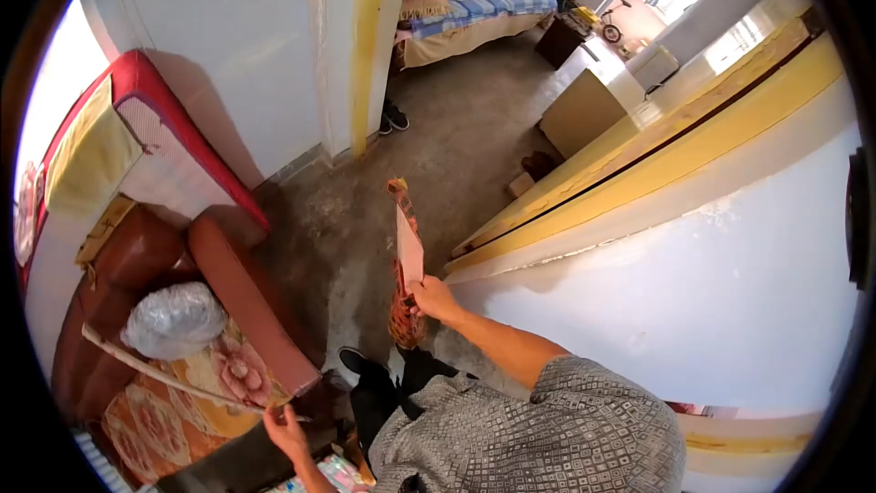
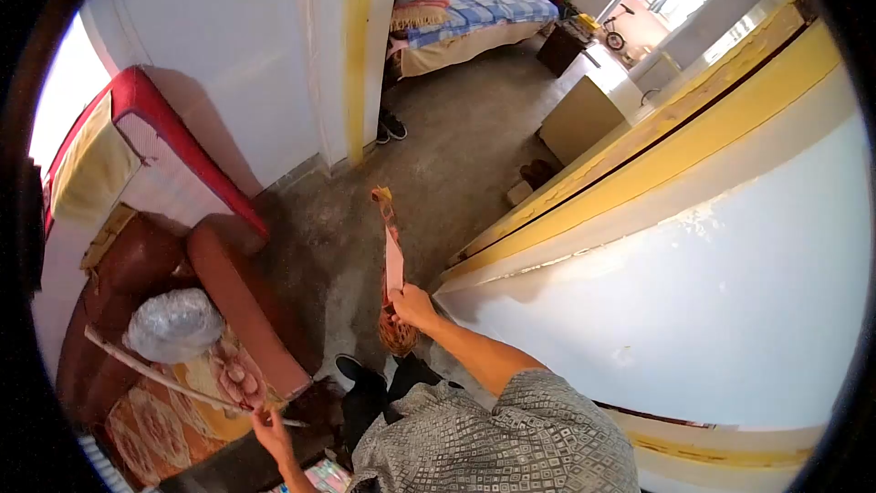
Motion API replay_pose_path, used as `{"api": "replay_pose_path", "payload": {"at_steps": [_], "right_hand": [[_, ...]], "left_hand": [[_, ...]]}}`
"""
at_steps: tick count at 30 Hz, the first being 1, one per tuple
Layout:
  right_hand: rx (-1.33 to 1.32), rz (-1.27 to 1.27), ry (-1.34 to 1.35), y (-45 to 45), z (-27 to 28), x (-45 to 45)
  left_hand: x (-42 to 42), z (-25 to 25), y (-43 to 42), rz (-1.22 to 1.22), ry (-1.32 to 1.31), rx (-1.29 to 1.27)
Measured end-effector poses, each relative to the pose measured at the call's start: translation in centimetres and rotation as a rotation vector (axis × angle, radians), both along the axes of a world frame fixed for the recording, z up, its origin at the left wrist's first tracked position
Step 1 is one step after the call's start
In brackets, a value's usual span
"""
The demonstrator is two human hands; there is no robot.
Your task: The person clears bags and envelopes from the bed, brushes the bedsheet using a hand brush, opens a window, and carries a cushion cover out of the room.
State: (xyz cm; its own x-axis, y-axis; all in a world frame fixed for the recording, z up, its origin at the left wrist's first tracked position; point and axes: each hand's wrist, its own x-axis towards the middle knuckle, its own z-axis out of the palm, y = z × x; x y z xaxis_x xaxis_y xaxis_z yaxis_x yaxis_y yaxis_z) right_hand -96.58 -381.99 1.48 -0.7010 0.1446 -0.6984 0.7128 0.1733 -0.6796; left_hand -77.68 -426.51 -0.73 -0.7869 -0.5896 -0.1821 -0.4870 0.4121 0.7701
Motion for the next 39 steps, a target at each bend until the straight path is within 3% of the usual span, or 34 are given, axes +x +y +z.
{"api": "replay_pose_path", "payload": {"at_steps": [3,5,9,15,19,21,22,24,27,28,29,31,39], "right_hand": [[-0.01,-0.015,-0.006,1.6,-0.8,0.6],[0.01,-0.03,0.025,1.5,-0.7,0.8],[0.033,-0.043,0.008,-0.1,-0.1,0.4],[0.043,-0.09,-0.045,-1.6,0.5,0.0],[-0.002,-0.104,-0.035,-1.0,0.2,-2.4],[-0.023,-0.103,-0.03,-0.6,-0.5,-3.5],[-0.02,-0.11,-0.028,-0.5,-1.2,-3.8],[-0.022,-0.114,-0.025,-0.3,-2.6,-4.0],[-0.016,-0.081,-0.059,1.1,-4.0,-6.0],[-0.028,-0.085,-0.095,3.7,-4.9,-8.4],[-0.038,-0.089,-0.132,6.8,-5.6,-11.5],[-0.031,-0.058,-0.124,12.2,-9.3,-15.8],[-0.037,-0.141,-0.048,14.0,-11.2,-15.4]], "left_hand": [[-1.1,0.2,-3.6,0.059,0.04,0.073],[-3.2,3.4,-3.7,0.13,-0.087,-0.029],[-3.0,-0.8,-10.6,0.044,-0.032,-0.104],[-3.6,-2.7,-13.8,0.08,-0.179,-0.153],[-3.8,-3.8,-12.2,0.056,-0.17,-0.258],[-4.6,-2.7,-9.9,0.11,-0.116,0.012],[-4.7,-2.0,-9.3,0.115,-0.115,0.006],[-4.1,0.1,-8.3,-0.018,-0.104,-0.106],[-5.9,5.9,-1.6,0.089,-0.221,-0.139],[-5.2,3.7,-1.1,0.075,-0.245,-0.138],[-6.9,4.7,2.7,0.072,-0.28,-0.185],[-8.3,1.4,7.1,0.208,-0.263,-0.194],[-2.8,-0.9,6.7,0.132,-0.267,0.0]]}}
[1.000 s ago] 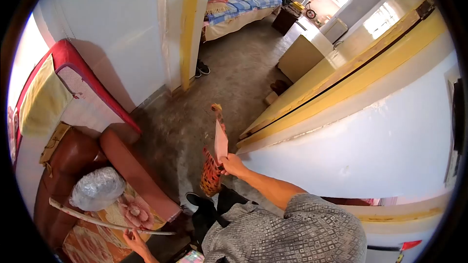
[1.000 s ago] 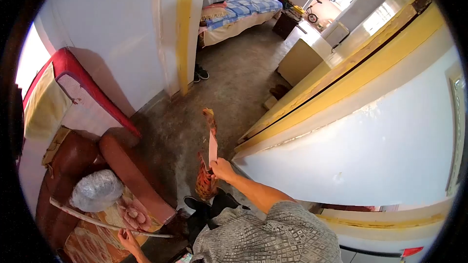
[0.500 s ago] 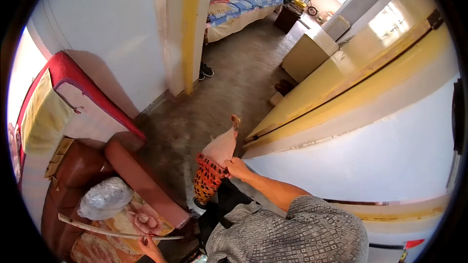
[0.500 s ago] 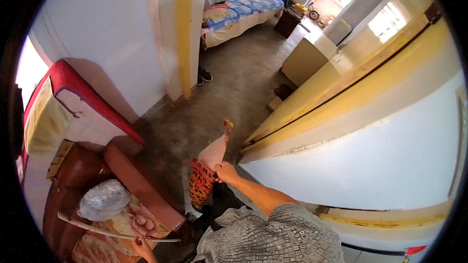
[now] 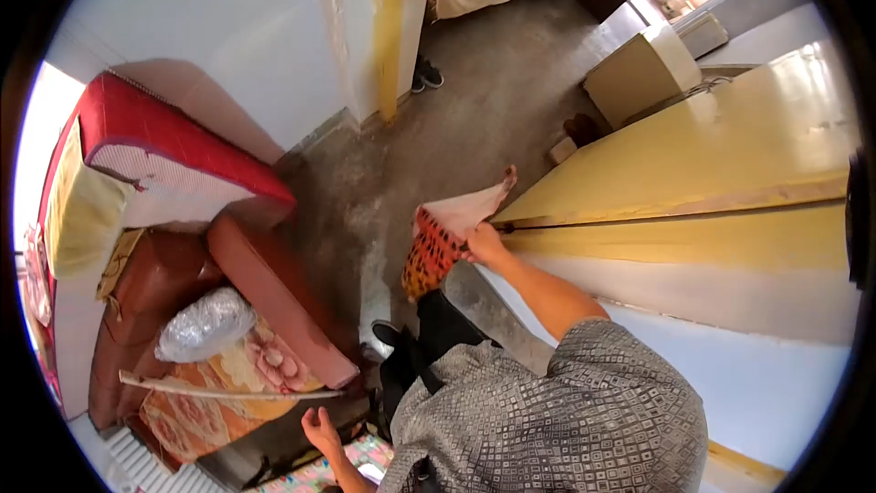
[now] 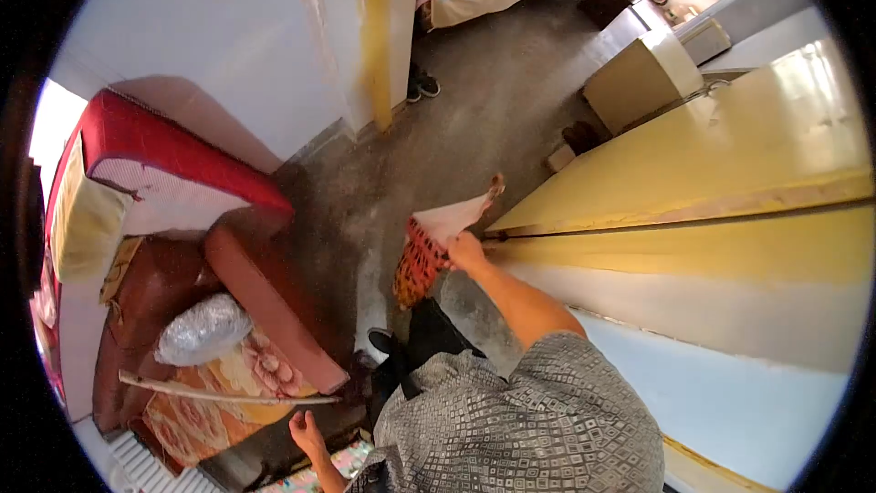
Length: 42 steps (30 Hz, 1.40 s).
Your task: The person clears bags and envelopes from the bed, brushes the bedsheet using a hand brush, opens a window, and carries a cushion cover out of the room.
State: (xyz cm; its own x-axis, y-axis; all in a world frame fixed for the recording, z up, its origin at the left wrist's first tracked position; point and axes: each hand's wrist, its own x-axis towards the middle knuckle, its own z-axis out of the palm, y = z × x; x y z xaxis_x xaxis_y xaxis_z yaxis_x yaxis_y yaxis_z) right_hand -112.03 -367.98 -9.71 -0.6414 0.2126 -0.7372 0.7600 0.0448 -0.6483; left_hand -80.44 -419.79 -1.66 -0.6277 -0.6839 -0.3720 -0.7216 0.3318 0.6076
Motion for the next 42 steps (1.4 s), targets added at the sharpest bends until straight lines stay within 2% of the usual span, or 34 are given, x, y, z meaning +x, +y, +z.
{"api": "replay_pose_path", "payload": {"at_steps": [10,18,21,24,25,30,32,34,36,37,38,39,41,42], "right_hand": [[0.08,-0.081,0.027,1.5,0.7,-1.4],[0.017,-0.038,0.005,0.3,1.9,-1.5],[-0.003,-0.108,0.008,-1.5,2.8,-1.2],[-0.05,-0.055,0.005,-2.9,2.9,-0.9],[-0.056,-0.031,0.004,-3.4,2.9,-0.8],[-0.067,0.038,-0.011,-6.4,3.7,0.3],[-0.079,0.11,0.014,-7.8,4.9,0.7],[-0.114,0.099,0.025,-9.6,5.6,1.1],[-0.121,0.144,0.023,-11.8,6.9,1.6],[-0.145,0.177,0.062,-13.1,7.5,2.0],[-0.168,0.21,0.101,-14.3,8.0,2.7],[-0.155,0.229,0.114,-15.2,8.3,3.7],[-0.153,0.288,0.128,-16.3,7.6,6.3],[-0.176,0.322,0.159,-16.7,10.1,6.4]], "left_hand": [[-0.3,0.4,1.4,0.011,-0.024,0.03],[2.5,-0.4,1.4,0.08,-0.042,0.035],[3.2,-0.2,1.7,0.068,-0.038,0.083],[3.2,0.0,2.8,0.098,-0.038,0.089],[3.7,-0.6,3.0,0.114,0.052,0.166],[4.6,-0.9,3.7,0.105,0.019,0.14],[4.1,-0.1,4.7,0.16,-0.036,0.206],[4.7,-2.0,4.6,0.171,-0.021,0.231],[4.0,-3.6,4.7,0.272,0.031,0.433],[0.6,-0.4,5.1,0.339,-0.017,0.589],[-1.4,0.8,5.3,0.326,-0.012,0.598],[-2.8,1.6,5.6,0.336,-0.011,0.71],[-3.7,1.7,6.5,0.281,-0.029,0.89],[-5.6,1.0,7.4,0.213,-0.023,0.919]]}}
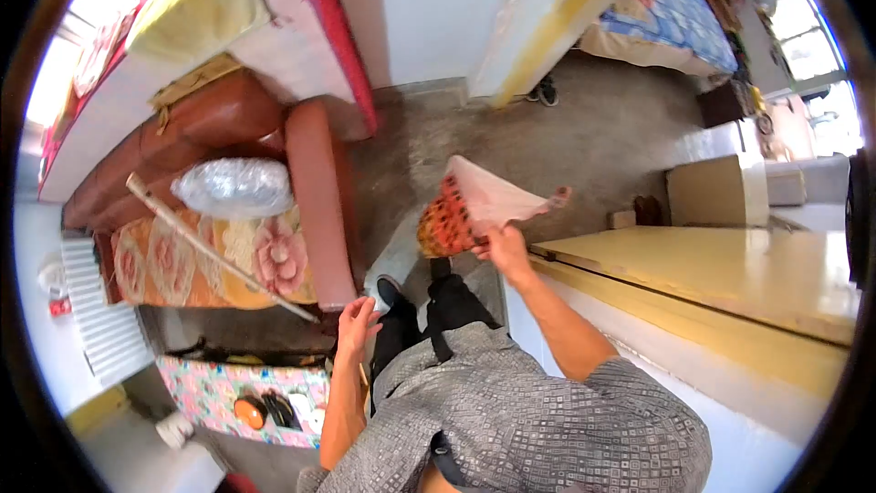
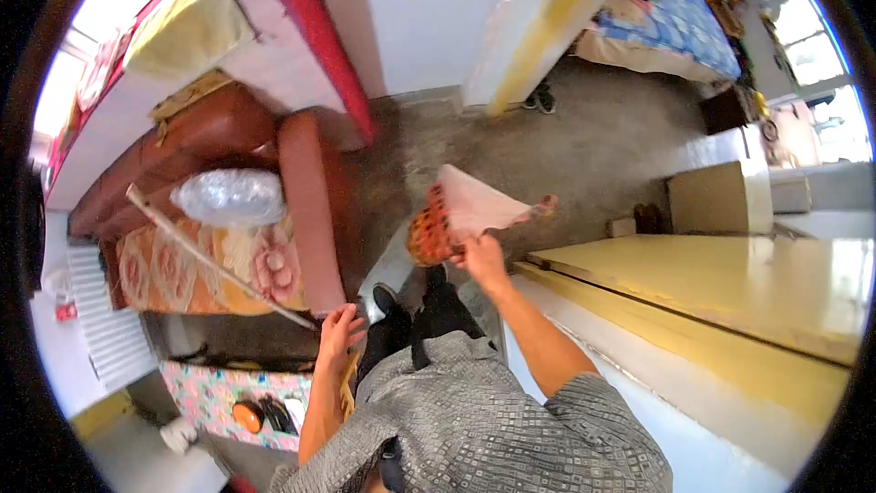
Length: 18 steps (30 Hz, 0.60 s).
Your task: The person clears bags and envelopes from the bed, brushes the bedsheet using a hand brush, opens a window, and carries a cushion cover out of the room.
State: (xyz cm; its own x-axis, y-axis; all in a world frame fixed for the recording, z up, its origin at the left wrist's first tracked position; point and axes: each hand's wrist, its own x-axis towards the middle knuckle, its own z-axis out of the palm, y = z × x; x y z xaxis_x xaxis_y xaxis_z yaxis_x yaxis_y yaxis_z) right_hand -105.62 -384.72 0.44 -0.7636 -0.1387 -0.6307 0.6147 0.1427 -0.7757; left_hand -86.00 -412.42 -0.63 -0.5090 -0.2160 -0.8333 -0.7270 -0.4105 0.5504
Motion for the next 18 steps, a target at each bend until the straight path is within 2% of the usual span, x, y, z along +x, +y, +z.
{"api": "replay_pose_path", "payload": {"at_steps": [1,2,3,4,5,6,7,8,10,12,14,16,18], "right_hand": [[0.051,0.102,0.103,0.3,-0.9,0.5],[0.049,0.132,0.09,-0.2,-1.7,1.6],[0.02,0.167,0.13,-1.1,0.1,2.1],[0.085,0.209,0.242,-1.9,-1.3,2.4],[0.104,0.205,0.18,-2.4,-1.1,2.0],[0.172,0.249,0.228,-2.4,-1.7,1.8],[0.082,0.222,0.238,-2.9,0.8,1.9],[0.054,0.231,0.301,-3.7,0.7,1.7],[0.017,0.163,0.269,-4.3,1.0,3.0],[0.041,0.154,0.334,-4.7,0.6,3.1],[0.079,0.155,0.355,-5.2,0.1,3.7],[0.12,0.172,0.378,-5.3,0.3,4.1],[-0.134,0.052,0.192,-5.8,1.4,4.6]], "left_hand": [[-1.6,0.1,1.2,0.008,0.028,0.054],[-3.3,1.1,2.4,0.016,0.052,0.109],[-5.5,2.8,3.1,-0.036,0.04,0.131],[-7.3,2.9,3.6,-0.062,0.039,0.14],[-9.5,1.9,4.6,-0.074,0.054,0.187],[-11.4,0.1,5.2,-0.073,0.056,0.219],[-12.7,0.9,5.7,-0.108,0.065,0.263],[-14.1,2.0,6.1,-0.143,0.071,0.308],[-14.7,0.4,5.9,-0.159,0.071,0.33],[-15.1,-1.6,5.5,-0.074,0.077,0.43],[-15.1,-1.5,5.3,-0.084,0.11,0.468],[-15.4,-1.4,5.9,0.009,0.061,0.449],[-15.3,-2.5,5.4,-0.051,0.072,0.479]]}}
